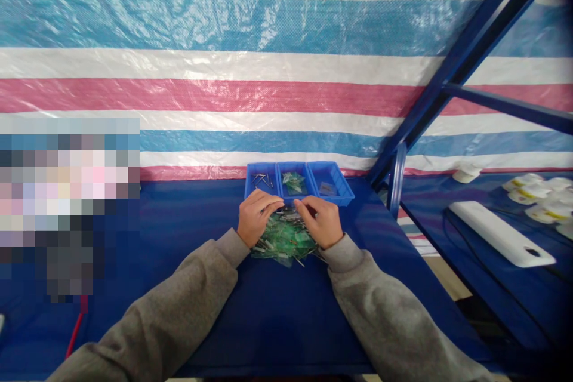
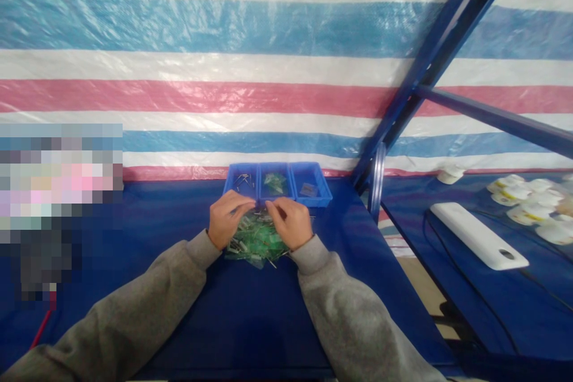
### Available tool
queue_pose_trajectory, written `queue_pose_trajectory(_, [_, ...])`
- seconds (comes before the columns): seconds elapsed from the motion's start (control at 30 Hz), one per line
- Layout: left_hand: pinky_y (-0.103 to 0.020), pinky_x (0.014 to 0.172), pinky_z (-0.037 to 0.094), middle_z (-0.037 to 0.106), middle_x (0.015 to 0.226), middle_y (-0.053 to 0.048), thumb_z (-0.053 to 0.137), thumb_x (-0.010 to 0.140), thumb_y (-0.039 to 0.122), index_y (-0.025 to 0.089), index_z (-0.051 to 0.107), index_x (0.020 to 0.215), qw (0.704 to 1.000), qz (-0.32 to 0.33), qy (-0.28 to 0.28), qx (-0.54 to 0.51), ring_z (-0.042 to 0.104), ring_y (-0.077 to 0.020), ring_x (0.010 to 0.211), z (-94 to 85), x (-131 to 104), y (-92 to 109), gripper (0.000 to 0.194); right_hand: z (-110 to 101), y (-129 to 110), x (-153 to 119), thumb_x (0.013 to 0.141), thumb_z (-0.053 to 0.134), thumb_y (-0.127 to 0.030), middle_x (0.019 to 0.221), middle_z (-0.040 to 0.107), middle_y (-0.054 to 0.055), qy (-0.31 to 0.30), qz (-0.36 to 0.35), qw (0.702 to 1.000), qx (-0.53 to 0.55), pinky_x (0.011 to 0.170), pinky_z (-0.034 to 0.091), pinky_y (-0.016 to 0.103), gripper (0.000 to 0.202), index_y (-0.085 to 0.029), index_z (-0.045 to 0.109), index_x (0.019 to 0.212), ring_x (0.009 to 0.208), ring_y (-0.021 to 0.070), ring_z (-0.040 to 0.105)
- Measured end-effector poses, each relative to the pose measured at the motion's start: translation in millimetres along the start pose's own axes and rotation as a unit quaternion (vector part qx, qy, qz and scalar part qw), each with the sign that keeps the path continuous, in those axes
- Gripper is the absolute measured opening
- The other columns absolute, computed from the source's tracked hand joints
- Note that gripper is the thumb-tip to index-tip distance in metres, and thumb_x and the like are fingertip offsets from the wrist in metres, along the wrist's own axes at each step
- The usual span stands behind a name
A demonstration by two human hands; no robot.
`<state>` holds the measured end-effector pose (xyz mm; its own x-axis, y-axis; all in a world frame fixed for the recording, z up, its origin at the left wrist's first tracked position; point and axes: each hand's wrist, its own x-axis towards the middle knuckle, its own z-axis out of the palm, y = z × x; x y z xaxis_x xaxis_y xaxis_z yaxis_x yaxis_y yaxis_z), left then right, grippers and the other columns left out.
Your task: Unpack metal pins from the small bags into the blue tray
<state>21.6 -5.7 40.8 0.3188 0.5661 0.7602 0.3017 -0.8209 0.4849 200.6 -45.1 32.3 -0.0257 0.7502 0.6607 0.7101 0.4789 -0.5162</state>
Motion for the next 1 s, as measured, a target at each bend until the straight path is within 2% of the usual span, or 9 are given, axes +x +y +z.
queue_pose_trajectory(0.13, [-0.028,0.077,0.047,0.069,0.087,-0.006,0.049,0.091,0.024,0.018,0.068,0.098,0.999,-0.024,-0.024,-0.023,0.06,-0.0152,0.081,-1.0,0.9,0.4,0.021,-0.8,0.0,0.0,0.091,0.048,-0.032,0.058,0.054,0.0,0.015,0.005,1.0,0.008,0.056,0.035,0.025,0.032,-0.017,0.057,0.064,0.052,0.0108,0.047])
queue_pose_trajectory(0.23, [-0.025,0.072,0.046,0.066,0.076,-0.003,0.045,0.093,0.027,0.017,0.064,0.106,0.995,-0.072,-0.053,-0.04,0.059,-0.012,0.07,0.5,0.1,1.7,0.025,-1.8,-0.7,0.6,0.091,0.048,-0.031,0.066,0.06,0.002,0.028,0.014,0.999,0.019,0.058,0.038,0.026,0.026,-0.017,0.061,0.074,0.056,0.0121,0.051])
queue_pose_trajectory(0.33, [-0.02,0.06,0.042,0.057,0.058,0.005,0.051,0.09,0.031,0.016,0.059,0.105,0.988,-0.131,-0.059,-0.053,0.052,-0.0078,0.053,2.0,-0.7,3.5,0.023,-3.3,-2.6,0.8,0.091,0.047,-0.031,0.073,0.062,0.003,0.025,0.013,0.999,0.039,0.06,0.042,0.026,0.022,-0.017,0.064,0.087,0.059,0.0128,0.052])
queue_pose_trajectory(0.43, [-0.018,0.052,0.036,0.05,0.051,0.008,0.057,0.086,0.033,0.016,0.055,0.101,0.983,-0.161,-0.059,-0.069,0.045,-0.0062,0.045,2.4,-0.6,4.8,0.023,-3.8,-3.8,-0.1,0.091,0.048,-0.031,0.073,0.061,0.003,-0.002,-0.004,0.998,0.058,0.059,0.043,0.027,0.022,-0.018,0.065,0.094,0.057,0.0125,0.051])
queue_pose_trajectory(0.67, [-0.018,0.045,0.031,0.042,0.045,0.01,0.061,0.083,0.032,0.015,0.056,0.096,0.976,-0.176,-0.069,-0.105,0.037,-0.0053,0.04,1.2,0.8,7.5,0.022,-0.6,-3.7,-1.9,0.089,0.052,-0.031,0.073,0.061,0.003,-0.039,-0.014,0.995,0.086,0.057,0.042,0.026,0.018,-0.019,0.065,0.09,0.058,0.0124,0.051])
queue_pose_trajectory(0.77, [-0.018,0.049,0.037,0.048,0.049,0.007,0.063,0.081,0.031,0.016,0.06,0.095,0.974,-0.185,-0.057,-0.117,0.044,-0.0062,0.044,0.3,1.2,7.3,0.021,-0.9,-4.3,-1.2,0.088,0.052,-0.032,0.071,0.061,0.002,-0.031,-0.008,0.996,0.089,0.057,0.041,0.026,0.018,-0.019,0.064,0.084,0.056,0.012,0.05])
queue_pose_trajectory(0.87, [-0.021,0.061,0.048,0.063,0.067,0.0,0.067,0.078,0.031,0.015,0.065,0.091,0.964,-0.205,-0.027,-0.167,0.058,-0.0103,0.06,0.8,2.7,5.8,0.021,-1.9,-3.7,-0.2,0.089,0.051,-0.033,0.071,0.061,0.002,-0.003,0.011,0.996,0.088,0.056,0.041,0.025,0.02,-0.018,0.062,0.081,0.056,0.0116,0.05])
queue_pose_trajectory(0.93, [-0.023,0.065,0.051,0.067,0.076,-0.003,0.069,0.075,0.031,0.014,0.067,0.087,0.947,-0.234,-0.018,-0.218,0.062,-0.0128,0.066,2.6,4.3,4.9,0.021,-2.2,-2.4,0.2,0.089,0.05,-0.034,0.073,0.061,0.002,0.009,0.03,0.995,0.093,0.056,0.041,0.025,0.021,-0.018,0.061,0.081,0.057,0.0115,0.05])
queue_pose_trajectory(1.0, [-0.024,0.063,0.052,0.068,0.074,-0.004,0.07,0.074,0.031,0.013,0.068,0.085,0.924,-0.269,-0.017,-0.269,0.062,-0.013,0.064,5.2,5.5,4.1,0.021,-1.8,-0.9,0.0,0.09,0.049,-0.034,0.072,0.061,0.002,0.004,0.046,0.994,0.1,0.056,0.041,0.024,0.022,-0.018,0.061,0.081,0.057,0.0114,0.051])
